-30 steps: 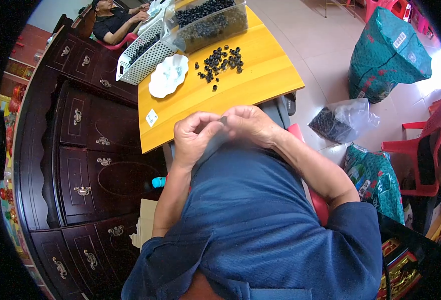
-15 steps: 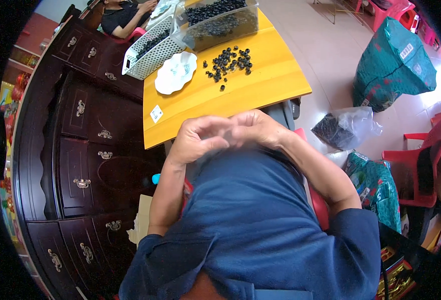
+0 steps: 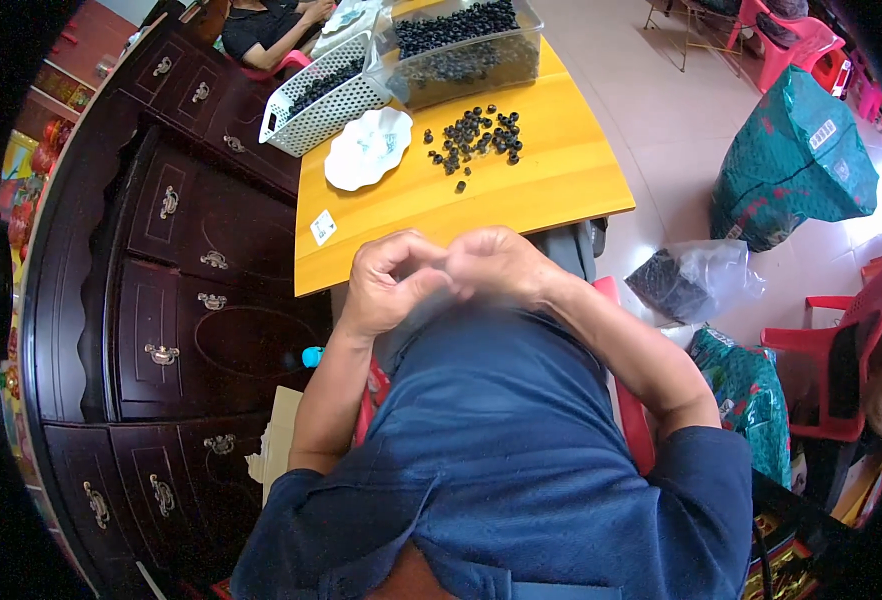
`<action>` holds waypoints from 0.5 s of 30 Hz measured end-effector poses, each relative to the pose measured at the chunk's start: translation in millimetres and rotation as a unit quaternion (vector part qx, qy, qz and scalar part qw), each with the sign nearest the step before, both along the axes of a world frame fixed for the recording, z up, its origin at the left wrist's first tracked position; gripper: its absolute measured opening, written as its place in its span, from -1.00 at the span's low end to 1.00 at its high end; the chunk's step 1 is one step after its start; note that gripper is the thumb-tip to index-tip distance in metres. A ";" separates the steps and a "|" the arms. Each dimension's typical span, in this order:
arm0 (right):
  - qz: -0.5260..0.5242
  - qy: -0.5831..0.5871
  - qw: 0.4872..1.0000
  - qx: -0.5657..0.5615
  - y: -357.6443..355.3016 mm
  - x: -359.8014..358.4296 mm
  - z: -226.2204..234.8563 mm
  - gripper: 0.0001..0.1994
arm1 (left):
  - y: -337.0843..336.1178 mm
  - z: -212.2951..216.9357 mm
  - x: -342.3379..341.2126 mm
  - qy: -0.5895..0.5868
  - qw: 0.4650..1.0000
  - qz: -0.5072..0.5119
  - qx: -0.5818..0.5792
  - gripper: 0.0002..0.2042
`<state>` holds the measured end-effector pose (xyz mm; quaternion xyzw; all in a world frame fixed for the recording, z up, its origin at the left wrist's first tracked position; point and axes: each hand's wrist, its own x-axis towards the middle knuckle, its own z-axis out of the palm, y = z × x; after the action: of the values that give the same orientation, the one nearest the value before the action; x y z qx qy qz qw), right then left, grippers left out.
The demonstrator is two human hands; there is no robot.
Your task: The person pours black rubber components from a plastic bag onto a table, then repeatedly inserts small metal pins into the components by hand and places the assembled pieces back onto the table.
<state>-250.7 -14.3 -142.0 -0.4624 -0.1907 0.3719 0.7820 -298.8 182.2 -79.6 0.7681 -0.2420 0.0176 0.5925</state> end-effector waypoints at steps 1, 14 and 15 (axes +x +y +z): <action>0.002 0.000 1.000 0.001 1.2 2.3 2.2 -0.82 | -0.3 -2.8 0.2 0.034 0.999 -0.001 -0.038 -0.85; 0.136 -0.517 0.799 0.276 -82.3 -24.2 204.8 -0.87 | 67.0 -43.3 53.9 0.151 0.968 0.181 0.082 -0.87; 0.214 -0.537 0.750 0.321 -87.5 -28.8 221.8 -0.84 | 68.4 -51.1 64.0 0.148 0.967 0.187 0.085 -0.87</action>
<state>-279.5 -101.7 79.8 -0.2548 -0.7810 0.1367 0.5536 -234.8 250.6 -130.7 0.8411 -0.0045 -0.0064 0.5408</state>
